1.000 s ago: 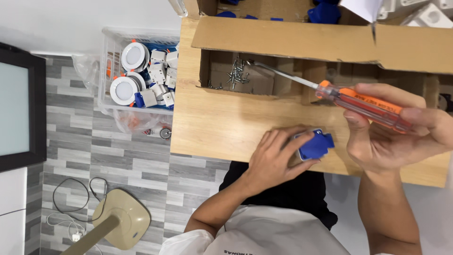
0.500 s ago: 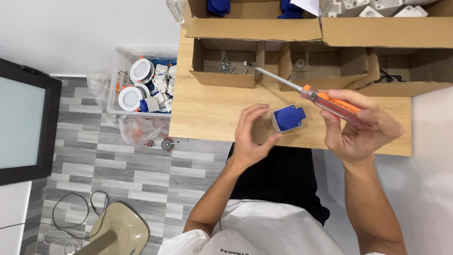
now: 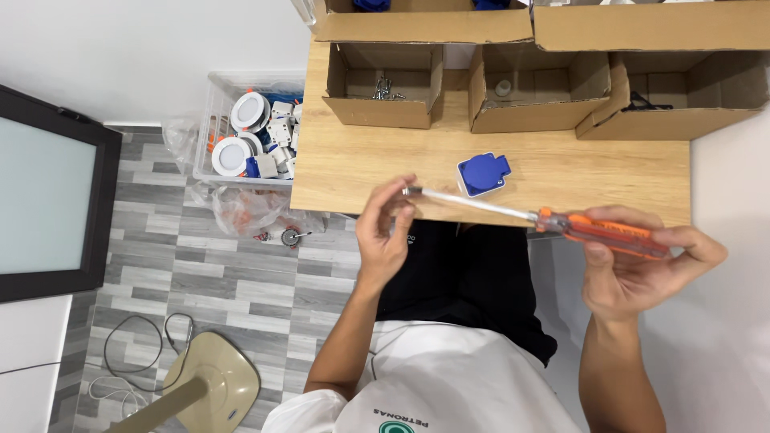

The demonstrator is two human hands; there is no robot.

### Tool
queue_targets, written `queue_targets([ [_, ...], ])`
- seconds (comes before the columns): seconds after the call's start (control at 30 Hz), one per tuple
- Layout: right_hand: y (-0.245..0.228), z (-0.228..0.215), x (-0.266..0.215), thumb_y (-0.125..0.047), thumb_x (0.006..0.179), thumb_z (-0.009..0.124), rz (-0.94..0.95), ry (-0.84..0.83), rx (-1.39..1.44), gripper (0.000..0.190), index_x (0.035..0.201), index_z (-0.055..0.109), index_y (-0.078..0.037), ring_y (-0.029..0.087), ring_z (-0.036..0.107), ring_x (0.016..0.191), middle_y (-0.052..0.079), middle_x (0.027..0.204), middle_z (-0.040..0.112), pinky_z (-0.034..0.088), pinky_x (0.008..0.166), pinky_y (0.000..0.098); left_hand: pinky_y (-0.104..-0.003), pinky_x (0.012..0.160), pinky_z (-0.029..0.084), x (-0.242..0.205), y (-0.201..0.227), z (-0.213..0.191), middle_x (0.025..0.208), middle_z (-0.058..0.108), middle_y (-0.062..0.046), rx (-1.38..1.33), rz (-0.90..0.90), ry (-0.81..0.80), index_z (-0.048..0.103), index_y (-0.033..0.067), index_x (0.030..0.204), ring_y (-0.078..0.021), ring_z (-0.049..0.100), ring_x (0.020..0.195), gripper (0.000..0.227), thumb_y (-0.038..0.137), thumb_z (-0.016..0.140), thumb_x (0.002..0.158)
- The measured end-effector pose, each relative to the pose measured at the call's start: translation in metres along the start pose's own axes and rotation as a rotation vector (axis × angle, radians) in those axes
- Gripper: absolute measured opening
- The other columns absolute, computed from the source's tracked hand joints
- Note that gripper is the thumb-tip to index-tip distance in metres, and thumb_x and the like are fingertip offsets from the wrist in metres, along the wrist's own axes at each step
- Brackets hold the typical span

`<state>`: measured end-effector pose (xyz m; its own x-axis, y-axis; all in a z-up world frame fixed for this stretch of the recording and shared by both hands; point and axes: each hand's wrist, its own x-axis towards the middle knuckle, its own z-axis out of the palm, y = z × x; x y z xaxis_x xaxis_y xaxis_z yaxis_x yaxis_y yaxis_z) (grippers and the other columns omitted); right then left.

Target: The person assembles a small blue electrical box by inserting a black component and a white plastic piece, then securing them with screws using an orange screwdriver. The person repeats the process with another blue box, tightening screws and handling components from nearby cardboard boxes.

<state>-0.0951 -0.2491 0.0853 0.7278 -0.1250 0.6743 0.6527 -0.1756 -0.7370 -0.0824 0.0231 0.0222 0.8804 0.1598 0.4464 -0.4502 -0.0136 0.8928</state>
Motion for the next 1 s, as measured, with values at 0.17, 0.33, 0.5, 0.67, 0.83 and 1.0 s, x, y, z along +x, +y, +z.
queue_targets([
  [0.17,0.024,-0.027,-0.043,-0.021,0.102,0.071,0.134,0.061,-0.011,0.052,0.128,0.026,-0.016,0.037,0.074,0.091,0.02,0.094,0.06,0.064,0.076,0.0429,-0.03,0.093,0.068,-0.033,-0.011,0.004,0.117,0.076,-0.023,-0.167,-0.125,0.053,0.065,-0.0011,0.126,-0.0271,0.08,0.097,0.017,0.002,0.066,0.109],
  [0.33,0.025,-0.038,-0.061,-0.014,0.101,0.069,0.221,0.066,0.098,0.05,0.125,0.024,-0.02,0.035,0.069,0.09,0.02,0.101,0.054,0.068,0.075,0.0566,-0.031,0.089,0.069,-0.044,-0.007,-0.002,0.109,0.078,-0.019,-0.086,-0.136,0.013,0.07,-0.0004,0.121,-0.0277,0.082,0.092,0.015,0.0,0.07,0.106],
  [0.5,0.013,-0.044,-0.063,-0.016,0.103,0.067,0.192,0.021,-0.028,0.05,0.128,0.025,-0.016,0.037,0.071,0.089,0.021,0.102,0.055,0.069,0.07,0.0549,-0.028,0.087,0.069,-0.04,0.001,-0.008,0.106,0.08,-0.017,0.029,-0.102,-0.076,0.074,0.0006,0.116,-0.0243,0.081,0.091,0.012,0.0,0.073,0.104],
  [0.67,0.024,-0.061,-0.072,-0.006,0.1,0.066,0.243,-0.078,0.037,0.049,0.125,0.025,-0.018,0.04,0.075,0.09,0.029,0.106,0.063,0.072,0.075,0.0533,-0.03,0.096,0.067,-0.041,-0.003,-0.016,0.108,0.081,-0.013,0.169,-0.015,-0.21,0.077,0.0046,0.114,-0.0233,0.081,0.1,0.012,0.0,0.075,0.103],
  [0.83,0.02,-0.068,-0.061,-0.003,0.101,0.063,0.279,-0.197,0.044,0.04,0.12,0.029,-0.01,0.045,0.076,0.096,0.032,0.111,0.063,0.074,0.086,0.0618,-0.03,0.094,0.066,-0.047,-0.014,-0.017,0.108,0.081,-0.013,0.188,-0.003,-0.27,0.079,0.0026,0.113,-0.023,0.08,0.098,0.012,-0.001,0.077,0.101],
  [1.0,0.025,-0.072,-0.053,-0.001,0.103,0.063,0.283,-0.236,0.03,0.037,0.125,0.034,-0.007,0.048,0.076,0.095,0.034,0.114,0.064,0.073,0.088,0.0622,-0.032,0.091,0.065,-0.051,-0.018,-0.013,0.106,0.083,-0.012,0.166,-0.033,-0.354,0.081,0.0018,0.109,-0.0234,0.08,0.096,0.012,0.003,0.082,0.098],
])
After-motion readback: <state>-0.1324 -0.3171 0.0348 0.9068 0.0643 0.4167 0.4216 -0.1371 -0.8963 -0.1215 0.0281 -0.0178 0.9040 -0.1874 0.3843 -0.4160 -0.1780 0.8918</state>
